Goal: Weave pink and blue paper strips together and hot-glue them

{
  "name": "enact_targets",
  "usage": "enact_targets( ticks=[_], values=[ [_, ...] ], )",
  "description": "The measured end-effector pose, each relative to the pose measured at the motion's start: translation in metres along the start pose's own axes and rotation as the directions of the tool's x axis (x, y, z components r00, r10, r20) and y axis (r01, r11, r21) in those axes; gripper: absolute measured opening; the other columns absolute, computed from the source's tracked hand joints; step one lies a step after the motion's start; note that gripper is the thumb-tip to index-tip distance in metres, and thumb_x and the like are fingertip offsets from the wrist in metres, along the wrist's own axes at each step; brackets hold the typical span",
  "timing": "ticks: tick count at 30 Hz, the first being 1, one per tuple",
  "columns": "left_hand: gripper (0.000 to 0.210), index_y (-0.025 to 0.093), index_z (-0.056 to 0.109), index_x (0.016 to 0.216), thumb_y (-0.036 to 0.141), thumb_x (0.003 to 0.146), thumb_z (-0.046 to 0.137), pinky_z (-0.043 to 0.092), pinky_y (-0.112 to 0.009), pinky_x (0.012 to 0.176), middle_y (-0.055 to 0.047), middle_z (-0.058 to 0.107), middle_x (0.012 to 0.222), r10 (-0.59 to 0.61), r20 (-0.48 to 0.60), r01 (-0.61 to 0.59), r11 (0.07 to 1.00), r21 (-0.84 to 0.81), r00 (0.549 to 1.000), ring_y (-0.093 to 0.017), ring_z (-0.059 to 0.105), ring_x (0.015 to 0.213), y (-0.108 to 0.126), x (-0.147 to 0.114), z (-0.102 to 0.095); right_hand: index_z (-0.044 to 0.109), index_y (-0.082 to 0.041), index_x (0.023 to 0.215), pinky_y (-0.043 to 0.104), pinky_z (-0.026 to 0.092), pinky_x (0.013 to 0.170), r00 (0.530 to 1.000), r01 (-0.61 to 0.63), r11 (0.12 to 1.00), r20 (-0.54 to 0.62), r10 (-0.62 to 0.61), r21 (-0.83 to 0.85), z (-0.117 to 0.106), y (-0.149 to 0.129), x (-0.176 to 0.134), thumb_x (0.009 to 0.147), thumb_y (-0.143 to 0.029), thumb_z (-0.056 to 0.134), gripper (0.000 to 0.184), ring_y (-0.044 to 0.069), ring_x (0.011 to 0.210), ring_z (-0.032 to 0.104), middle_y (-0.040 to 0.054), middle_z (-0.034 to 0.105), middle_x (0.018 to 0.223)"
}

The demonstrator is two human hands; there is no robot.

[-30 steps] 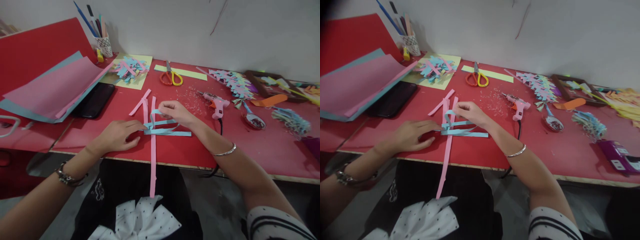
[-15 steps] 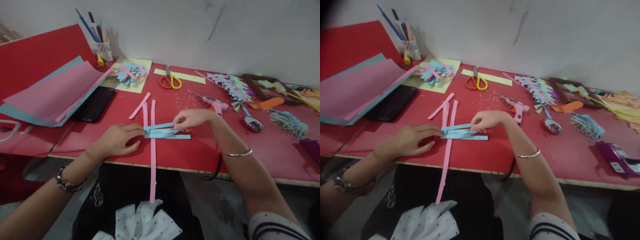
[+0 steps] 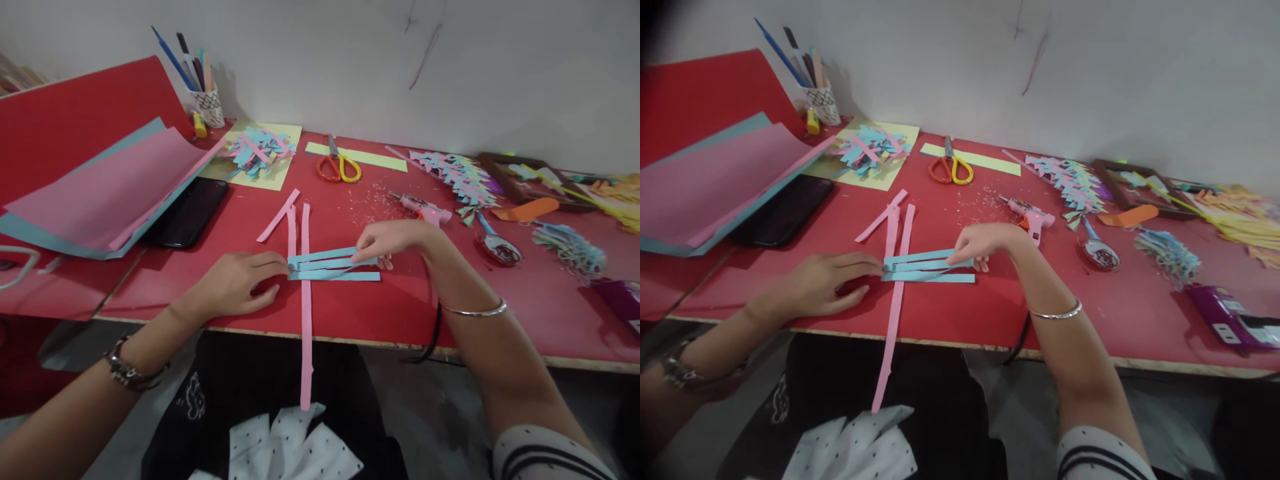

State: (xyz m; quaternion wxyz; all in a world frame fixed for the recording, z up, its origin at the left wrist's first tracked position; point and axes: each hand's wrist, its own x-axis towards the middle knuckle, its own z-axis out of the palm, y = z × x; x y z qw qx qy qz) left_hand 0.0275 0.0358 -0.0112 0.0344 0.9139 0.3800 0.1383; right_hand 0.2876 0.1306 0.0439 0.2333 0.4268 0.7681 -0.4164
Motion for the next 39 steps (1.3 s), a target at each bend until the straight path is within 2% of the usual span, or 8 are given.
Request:
enact_targets(
  ticks=[3,7,9,15,27,34,36,39],
  values=[
    [0.032,0.020,0.060,0.096,0.028,0.079,0.033,0.047,-0.023,0.065,-0.005,0.064,0.100,0.000,0.011,0.000,1.000,-0.019,1.000,-0.015,0.061,0.080,0.000,0.000,-0.001,0.051,-0.015,0.058,0.021,0.032,0.047,0.948,0.092,0.994,-0.301,-0.107,-0.064,0.000,-0.004,-0.004,0.076,-0.052,0.045,0.042,0.007,0.040,0.042,-0.0043,0.044,0.043],
    [0.031,0.020,0.059,0.096,0.028,0.080,0.034,0.046,-0.023,0.065,-0.004,0.065,0.100,0.002,0.000,-0.002,1.000,-0.024,1.000,-0.014,0.061,0.079,0.000,0.000,0.000,0.050,-0.015,0.064,0.020,0.031,0.051,0.609,0.308,0.921,-0.694,-0.385,-0.240,0.004,-0.018,-0.014,0.080,-0.040,0.048,0.029,0.006,0.050,0.041,-0.0038,0.047,0.053],
    [0.031,0.020,0.059,0.096,0.027,0.080,0.034,0.046,-0.023,0.066,-0.004,0.064,0.100,0.018,-0.020,-0.019,1.000,-0.017,1.000,-0.014,0.061,0.079,-0.001,0.000,0.001,0.052,-0.015,0.070,0.021,0.034,0.055,0.539,0.372,0.864,-0.679,-0.498,-0.339,0.011,-0.027,-0.018,0.078,-0.034,0.052,0.021,0.008,0.056,0.044,-0.0022,0.050,0.060],
    [0.030,0.019,0.058,0.097,0.026,0.080,0.034,0.044,-0.023,0.058,-0.004,0.064,0.097,0.044,-0.045,-0.043,0.999,0.016,0.998,-0.014,0.061,0.072,-0.003,-0.001,0.005,0.058,-0.014,0.094,0.028,0.041,0.066,0.658,0.293,0.739,-0.433,-0.616,-0.606,0.054,-0.039,-0.012,0.078,-0.031,0.055,0.024,0.017,0.078,0.052,0.0095,0.057,0.091],
    [0.027,0.020,0.057,0.093,0.023,0.080,0.034,0.043,-0.023,0.057,-0.003,0.064,0.094,0.064,-0.073,-0.060,0.997,0.057,0.995,-0.012,0.059,0.068,-0.001,0.000,0.006,0.053,-0.011,0.115,0.039,0.038,0.087,0.672,0.232,0.758,-0.463,-0.578,-0.609,0.104,-0.042,-0.006,0.077,-0.050,0.050,0.055,0.024,0.104,0.048,0.0156,0.054,0.115],
    [0.024,0.021,0.050,0.102,0.019,0.080,0.041,0.048,-0.030,0.077,-0.008,0.056,0.104,0.121,-0.368,-0.082,0.989,0.122,0.922,-0.017,0.057,0.091,0.002,-0.002,0.005,0.050,-0.017,0.120,0.051,0.020,0.098,0.703,0.179,0.821,-0.514,-0.492,-0.542,0.115,-0.041,-0.008,0.080,-0.050,0.044,0.052,0.026,0.110,0.046,0.0132,0.052,0.121],
    [0.028,0.022,0.044,0.107,0.023,0.079,0.048,0.046,-0.034,0.083,-0.010,0.052,0.110,0.065,-0.484,-0.010,0.993,0.116,0.873,-0.020,0.054,0.100,0.002,-0.002,0.003,0.049,-0.018,0.122,0.052,0.021,0.097,0.726,0.153,0.842,-0.519,-0.451,-0.518,0.117,-0.041,-0.009,0.080,-0.050,0.043,0.053,0.027,0.111,0.045,0.0138,0.052,0.121],
    [0.049,0.022,0.035,0.118,0.034,0.076,0.055,0.046,-0.040,0.083,-0.011,0.052,0.110,-0.247,-0.531,0.240,0.967,-0.083,0.811,-0.025,0.053,0.102,0.002,0.000,0.000,0.046,-0.019,0.124,0.053,0.022,0.096,0.744,0.142,0.854,-0.515,-0.426,-0.500,0.119,-0.041,-0.010,0.080,-0.051,0.044,0.054,0.027,0.112,0.043,0.0139,0.050,0.123]
  ],
)
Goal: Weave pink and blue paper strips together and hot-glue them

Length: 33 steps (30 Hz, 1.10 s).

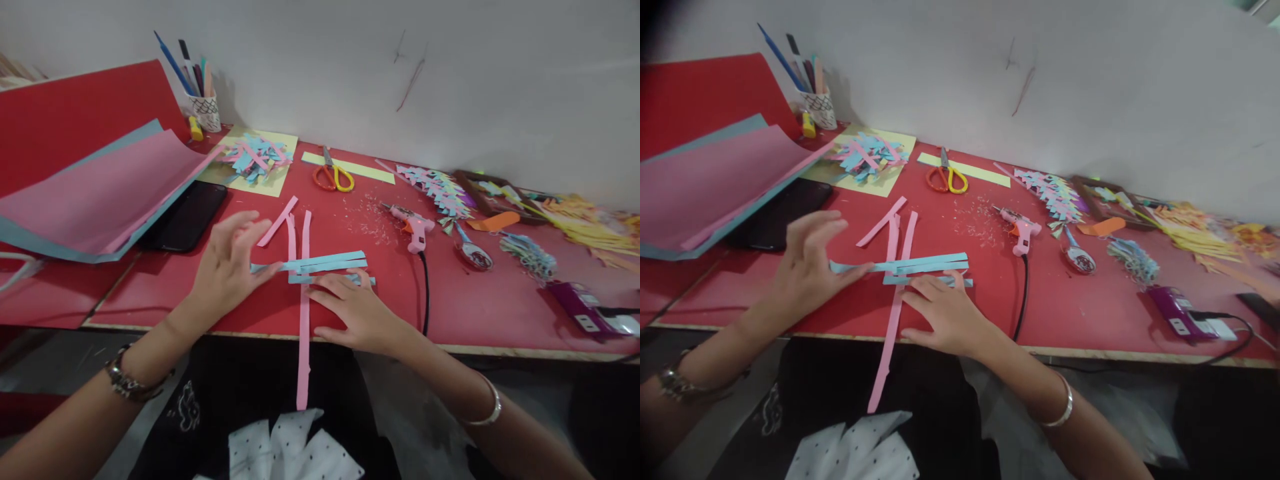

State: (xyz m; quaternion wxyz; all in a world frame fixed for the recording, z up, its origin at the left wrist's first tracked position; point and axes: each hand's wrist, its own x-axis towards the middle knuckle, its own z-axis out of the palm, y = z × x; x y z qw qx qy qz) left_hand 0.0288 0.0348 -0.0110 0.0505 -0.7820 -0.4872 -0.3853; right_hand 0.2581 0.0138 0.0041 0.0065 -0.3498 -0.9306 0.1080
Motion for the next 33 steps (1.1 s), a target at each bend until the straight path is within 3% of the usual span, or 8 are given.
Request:
enact_targets(
  ticks=[2,4,11,13,17,22,28,33],
  values=[
    [0.062,0.019,0.025,0.125,0.038,0.075,0.056,0.049,-0.037,0.072,-0.009,0.058,0.098,-0.244,0.109,0.257,0.957,-0.136,0.964,-0.022,0.059,0.085,0.000,0.005,0.001,0.044,-0.020,0.126,0.053,0.022,0.096,1.000,-0.002,1.000,0.003,0.002,0.004,0.001,0.000,-0.001,0.080,-0.050,0.043,0.055,0.027,0.114,0.042,0.0138,0.047,0.126],
    [0.063,0.017,0.021,0.127,0.037,0.076,0.053,0.051,-0.032,0.063,-0.003,0.060,0.082,-0.338,0.259,0.410,0.856,-0.314,0.905,-0.016,0.060,0.068,0.003,0.011,0.002,0.042,-0.020,0.128,0.054,0.021,0.096,1.000,-0.002,1.000,0.004,0.002,0.008,0.002,0.000,-0.002,0.081,-0.050,0.043,0.055,0.027,0.115,0.040,0.0138,0.045,0.128],
    [0.059,0.026,0.011,0.130,0.027,0.081,0.044,0.051,-0.030,0.072,-0.006,0.055,0.107,-0.131,0.419,0.412,0.580,-0.703,0.898,-0.013,0.060,0.085,0.027,0.034,0.009,0.041,-0.021,0.129,0.055,0.019,0.097,1.000,-0.026,1.000,0.009,0.026,0.003,0.004,-0.002,-0.003,0.081,-0.049,0.042,0.055,0.028,0.118,0.037,0.0130,0.044,0.129],
    [0.058,0.025,0.016,0.129,0.027,0.080,0.046,0.050,-0.030,0.074,-0.007,0.053,0.111,-0.055,0.449,0.380,0.629,-0.678,0.892,-0.014,0.059,0.090,0.028,0.036,0.011,0.040,-0.021,0.129,0.056,0.020,0.096,0.999,-0.029,1.000,0.016,0.028,0.005,0.004,-0.002,-0.003,0.081,-0.049,0.041,0.055,0.028,0.118,0.037,0.0134,0.044,0.129],
    [0.022,0.019,0.052,0.101,0.022,0.082,0.042,0.047,-0.033,0.079,-0.005,0.058,0.098,0.075,0.518,0.155,0.910,-0.386,0.852,-0.016,0.056,0.090,0.018,0.027,0.014,0.045,-0.021,0.125,0.056,0.020,0.097,1.000,-0.023,1.000,-0.004,0.023,0.013,0.004,-0.002,-0.004,0.081,-0.049,0.042,0.052,0.028,0.117,0.038,0.0131,0.046,0.127],
    [0.025,0.017,0.059,0.091,0.018,0.085,0.034,0.045,-0.032,0.081,-0.007,0.060,0.093,0.231,0.540,-0.111,0.963,-0.246,0.809,-0.017,0.055,0.091,0.003,0.008,0.016,0.041,-0.022,0.128,0.055,0.018,0.098,0.999,-0.031,0.999,-0.023,0.031,0.020,0.007,-0.002,-0.005,0.081,-0.048,0.042,0.054,0.026,0.116,0.040,0.0123,0.045,0.128],
    [0.026,0.018,0.053,0.103,0.033,0.085,0.040,0.045,-0.032,0.082,-0.006,0.055,0.099,0.134,0.514,0.001,0.967,-0.253,0.847,-0.017,0.054,0.092,0.004,0.009,0.016,0.042,-0.022,0.128,0.053,0.019,0.099,0.999,-0.028,0.999,-0.035,0.029,0.031,0.007,-0.002,-0.005,0.081,-0.045,0.043,0.052,0.026,0.116,0.039,0.0120,0.044,0.128],
    [0.027,0.020,0.055,0.102,0.035,0.081,0.047,0.045,-0.029,0.078,-0.006,0.052,0.101,0.101,0.573,0.071,0.960,-0.270,0.813,-0.017,0.054,0.091,0.013,0.024,0.020,0.044,-0.021,0.126,0.055,0.018,0.099,0.999,-0.031,0.998,-0.031,0.032,0.048,0.005,-0.003,-0.005,0.081,-0.045,0.044,0.051,0.026,0.115,0.040,0.0126,0.046,0.127]
  ],
)
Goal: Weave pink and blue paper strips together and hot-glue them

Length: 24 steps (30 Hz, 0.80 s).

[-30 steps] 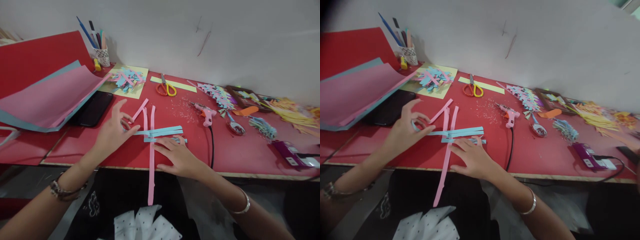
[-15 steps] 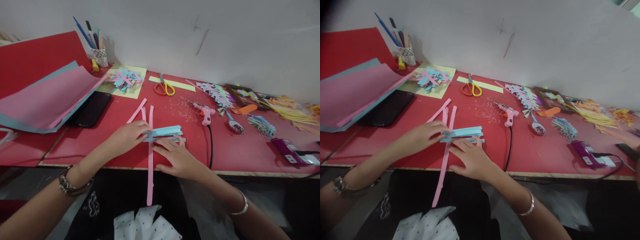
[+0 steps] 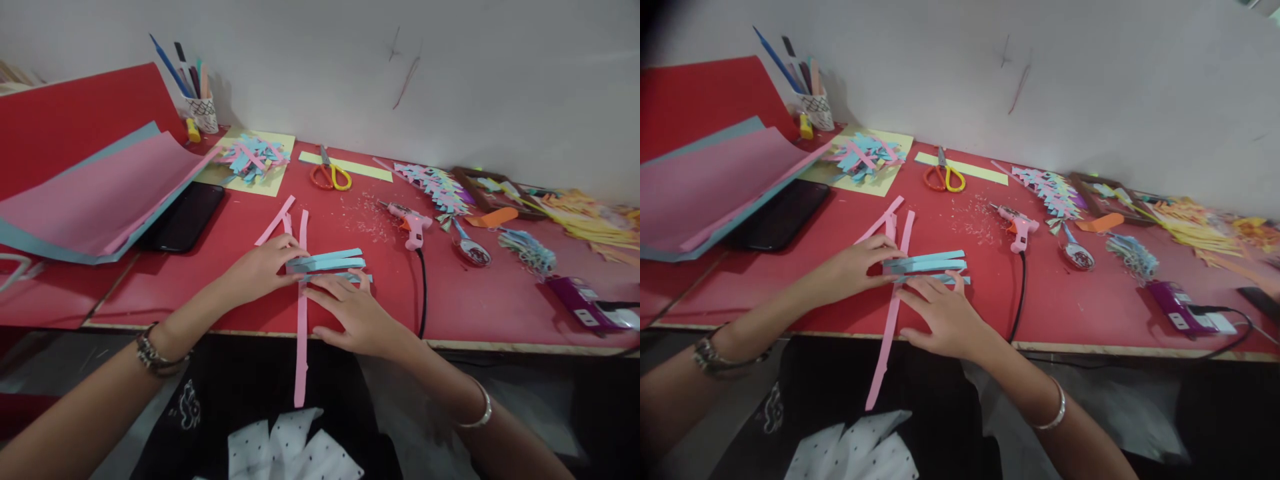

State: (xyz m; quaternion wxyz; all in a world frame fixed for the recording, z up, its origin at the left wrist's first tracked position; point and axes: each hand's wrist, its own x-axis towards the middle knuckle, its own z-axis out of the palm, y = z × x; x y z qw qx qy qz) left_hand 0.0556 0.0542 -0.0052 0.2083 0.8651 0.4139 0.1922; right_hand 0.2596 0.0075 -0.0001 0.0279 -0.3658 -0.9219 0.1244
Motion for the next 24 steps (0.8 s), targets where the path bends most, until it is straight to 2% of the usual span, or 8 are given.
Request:
enact_targets(
  ticks=[5,10,16,20,24],
  values=[
    [0.024,0.019,0.057,0.101,0.029,0.082,0.046,0.045,-0.027,0.072,-0.005,0.051,0.096,0.011,0.076,-0.011,1.000,0.005,0.997,-0.014,0.056,0.082,0.008,0.013,0.003,0.046,-0.020,0.124,0.055,0.019,0.098,0.999,0.014,1.000,-0.029,-0.014,-0.003,0.002,0.001,0.000,0.080,-0.045,0.044,0.051,0.027,0.116,0.039,0.0126,0.045,0.127],
    [0.021,0.017,0.056,0.094,0.026,0.082,0.042,0.045,-0.028,0.071,-0.005,0.051,0.091,-0.017,0.043,0.017,1.000,0.004,0.999,-0.014,0.054,0.077,0.007,0.016,0.012,0.046,-0.020,0.124,0.054,0.019,0.098,0.999,0.021,1.000,-0.049,-0.021,-0.003,0.004,0.001,-0.001,0.080,-0.045,0.045,0.050,0.026,0.115,0.040,0.0123,0.046,0.126],
    [0.008,0.017,0.051,0.075,0.024,0.074,0.049,0.043,-0.024,0.060,0.000,0.048,0.076,-0.003,-0.003,0.002,0.996,-0.093,1.000,-0.010,0.048,0.063,0.001,0.017,0.011,0.045,-0.021,0.125,0.053,0.019,0.098,0.998,0.021,1.000,-0.055,-0.021,-0.007,0.004,0.001,-0.001,0.081,-0.046,0.043,0.051,0.026,0.116,0.039,0.0126,0.045,0.127],
    [0.012,0.017,0.048,0.070,0.027,0.071,0.053,0.041,-0.023,0.058,0.002,0.046,0.073,0.032,0.011,-0.030,0.991,-0.131,0.999,-0.009,0.045,0.061,-0.002,0.017,0.008,0.044,-0.022,0.126,0.054,0.018,0.098,0.999,0.011,1.000,-0.047,-0.011,0.005,0.004,0.001,-0.001,0.081,-0.047,0.042,0.051,0.026,0.115,0.039,0.0115,0.045,0.128],
    [0.014,0.017,0.051,0.068,0.030,0.074,0.053,0.040,-0.023,0.058,0.002,0.048,0.069,0.026,-0.027,-0.029,0.991,-0.128,0.999,-0.010,0.047,0.061,-0.003,0.018,0.009,0.042,-0.022,0.127,0.053,0.016,0.099,0.998,0.021,1.000,-0.057,-0.021,0.006,0.003,0.001,-0.001,0.081,-0.047,0.041,0.052,0.026,0.116,0.039,0.0119,0.045,0.128]
  ],
)
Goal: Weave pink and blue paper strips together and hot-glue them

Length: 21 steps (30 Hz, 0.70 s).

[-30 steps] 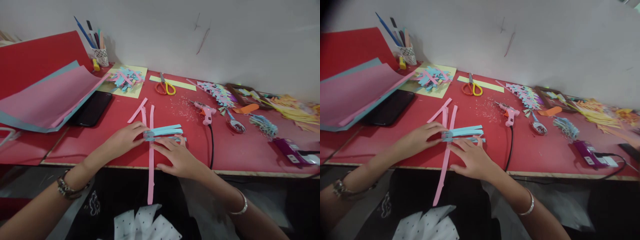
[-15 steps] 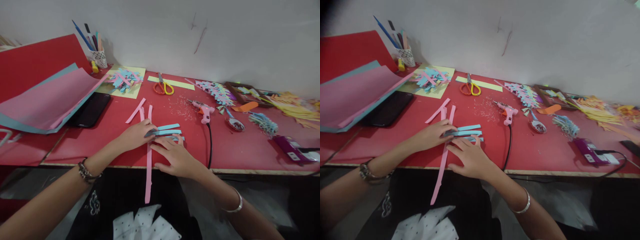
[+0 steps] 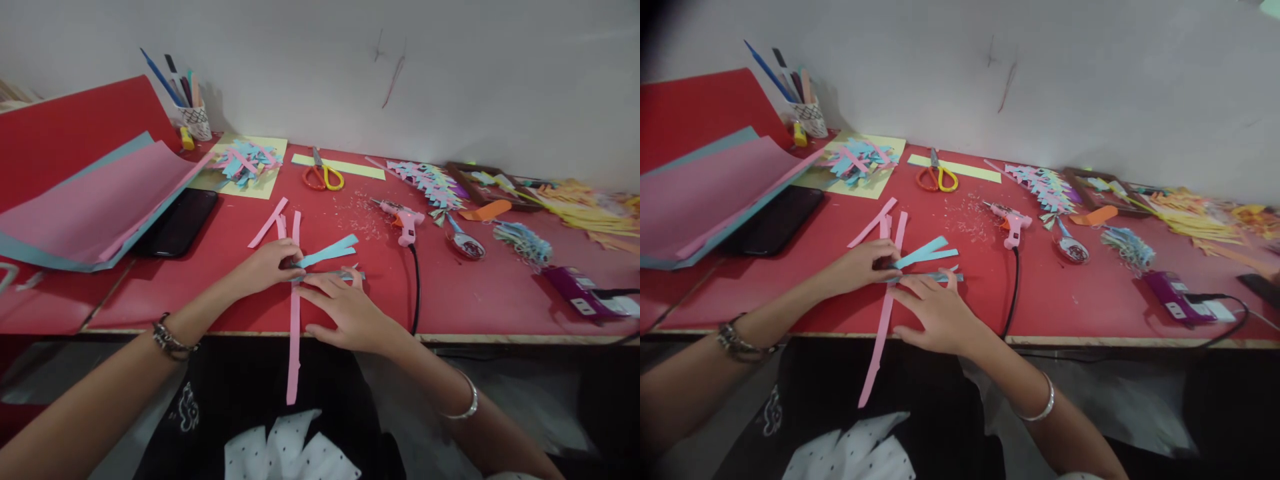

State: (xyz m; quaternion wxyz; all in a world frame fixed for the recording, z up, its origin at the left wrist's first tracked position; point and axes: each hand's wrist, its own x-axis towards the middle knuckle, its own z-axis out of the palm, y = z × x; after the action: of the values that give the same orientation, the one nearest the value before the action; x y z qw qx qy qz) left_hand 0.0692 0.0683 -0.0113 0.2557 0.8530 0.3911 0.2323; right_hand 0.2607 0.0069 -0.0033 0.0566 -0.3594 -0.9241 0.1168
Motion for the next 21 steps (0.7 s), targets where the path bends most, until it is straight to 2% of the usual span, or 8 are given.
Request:
enact_targets(
  ticks=[6,10,14,21],
  values=[
    [0.020,0.017,0.062,0.072,0.034,0.077,0.052,0.042,-0.022,0.061,0.000,0.058,0.074,0.013,-0.033,-0.015,0.997,-0.075,0.999,-0.010,0.054,0.066,-0.005,0.000,-0.001,0.042,-0.021,0.127,0.053,0.013,0.100,1.000,-0.003,1.000,0.009,0.003,0.016,-0.001,0.000,0.000,0.082,-0.046,0.041,0.052,0.025,0.116,0.038,0.0114,0.045,0.129],
    [0.027,0.017,0.065,0.068,0.038,0.078,0.050,0.042,-0.020,0.059,0.000,0.057,0.072,0.036,-0.059,-0.042,0.993,-0.108,0.998,-0.009,0.054,0.063,-0.010,0.000,-0.001,0.043,-0.021,0.126,0.054,0.012,0.100,1.000,0.003,1.000,0.002,-0.003,0.016,0.001,0.000,0.000,0.082,-0.045,0.041,0.050,0.025,0.117,0.037,0.0105,0.045,0.129],
    [0.027,0.017,0.066,0.067,0.035,0.079,0.050,0.042,-0.019,0.058,0.000,0.057,0.071,0.051,-0.061,-0.058,0.993,-0.103,0.997,-0.008,0.052,0.061,-0.013,0.000,0.000,0.042,-0.021,0.126,0.054,0.012,0.100,1.000,0.007,1.000,-0.003,-0.007,0.004,0.002,0.001,0.000,0.083,-0.046,0.040,0.050,0.025,0.118,0.037,0.0107,0.045,0.129],
    [0.021,0.017,0.065,0.071,0.029,0.077,0.049,0.043,-0.020,0.058,-0.001,0.061,0.071,0.011,-0.060,-0.018,0.993,-0.120,0.998,-0.009,0.053,0.059,-0.013,-0.001,0.000,0.042,-0.021,0.126,0.053,0.011,0.101,1.000,0.019,1.000,-0.019,-0.019,-0.004,0.003,0.001,-0.001,0.083,-0.045,0.041,0.050,0.024,0.119,0.036,0.0095,0.046,0.129]
  ],
)
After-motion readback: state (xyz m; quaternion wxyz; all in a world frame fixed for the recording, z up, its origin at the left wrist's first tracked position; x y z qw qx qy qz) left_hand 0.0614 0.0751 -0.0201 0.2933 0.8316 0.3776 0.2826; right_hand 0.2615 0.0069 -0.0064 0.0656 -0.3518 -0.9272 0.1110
